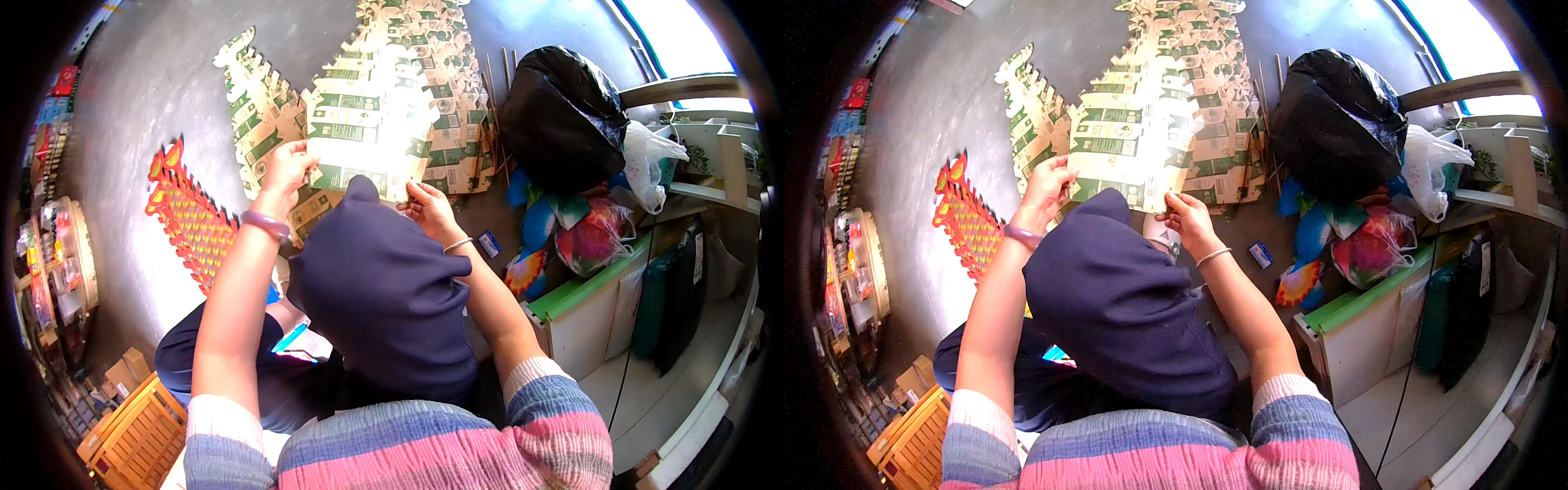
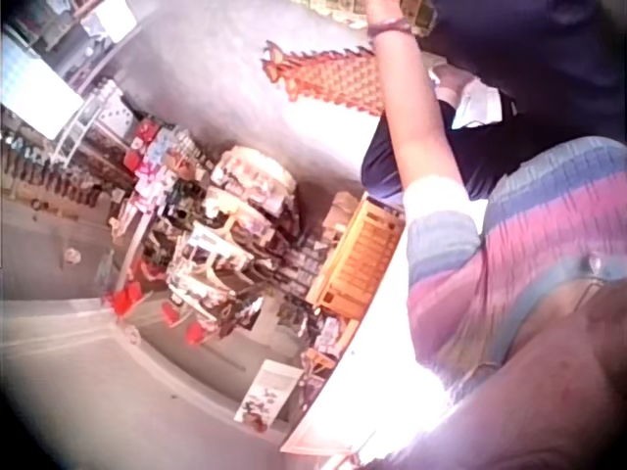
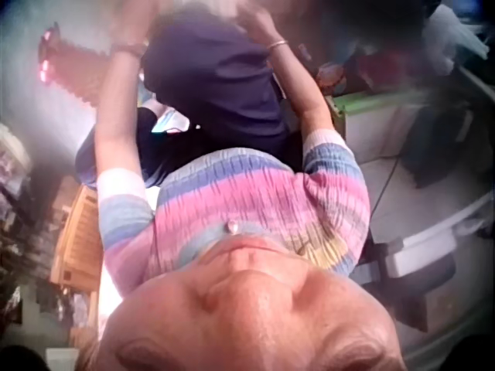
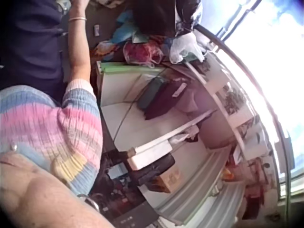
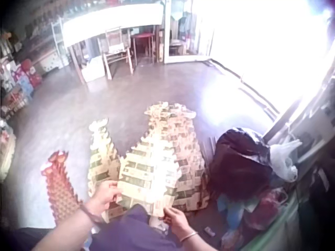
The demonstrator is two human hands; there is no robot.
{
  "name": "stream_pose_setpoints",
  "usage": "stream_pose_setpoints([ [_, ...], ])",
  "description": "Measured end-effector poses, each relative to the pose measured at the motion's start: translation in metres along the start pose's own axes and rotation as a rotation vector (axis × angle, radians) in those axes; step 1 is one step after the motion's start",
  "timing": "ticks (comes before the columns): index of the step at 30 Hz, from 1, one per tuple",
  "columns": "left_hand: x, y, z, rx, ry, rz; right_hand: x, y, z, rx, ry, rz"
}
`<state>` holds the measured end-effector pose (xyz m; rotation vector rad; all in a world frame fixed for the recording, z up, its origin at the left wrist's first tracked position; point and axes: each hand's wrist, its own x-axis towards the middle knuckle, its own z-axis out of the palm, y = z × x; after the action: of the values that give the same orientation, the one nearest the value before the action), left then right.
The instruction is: The person folds and aligns decorative paper pieces, then fastens the sections together using a stapler.
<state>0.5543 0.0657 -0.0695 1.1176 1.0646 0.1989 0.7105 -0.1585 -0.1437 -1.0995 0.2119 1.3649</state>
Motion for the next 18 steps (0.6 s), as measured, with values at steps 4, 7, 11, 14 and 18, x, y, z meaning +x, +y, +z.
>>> stream_pose_setpoints([
  [4,-0.004,-0.006,0.005,0.054,0.135,-0.019,0.006,0.005,-0.007,-0.316,0.077,-0.066],
  [7,-0.008,-0.016,0.005,0.135,0.144,-0.026,0.01,-0.004,-0.008,-0.215,0.136,-0.072],
  [11,-0.003,-0.028,0.005,-0.078,0.125,-0.071,0.024,-0.011,-0.018,0.003,0.108,-0.026],
  [14,-0.003,-0.038,0.005,-0.211,0.071,-0.1,0.026,-0.019,-0.021,0.013,0.151,-0.055],
  [18,-0.002,-0.045,0.035,-0.193,-0.03,-0.127,0.029,-0.038,-0.038,-0.346,0.361,-0.275],
])
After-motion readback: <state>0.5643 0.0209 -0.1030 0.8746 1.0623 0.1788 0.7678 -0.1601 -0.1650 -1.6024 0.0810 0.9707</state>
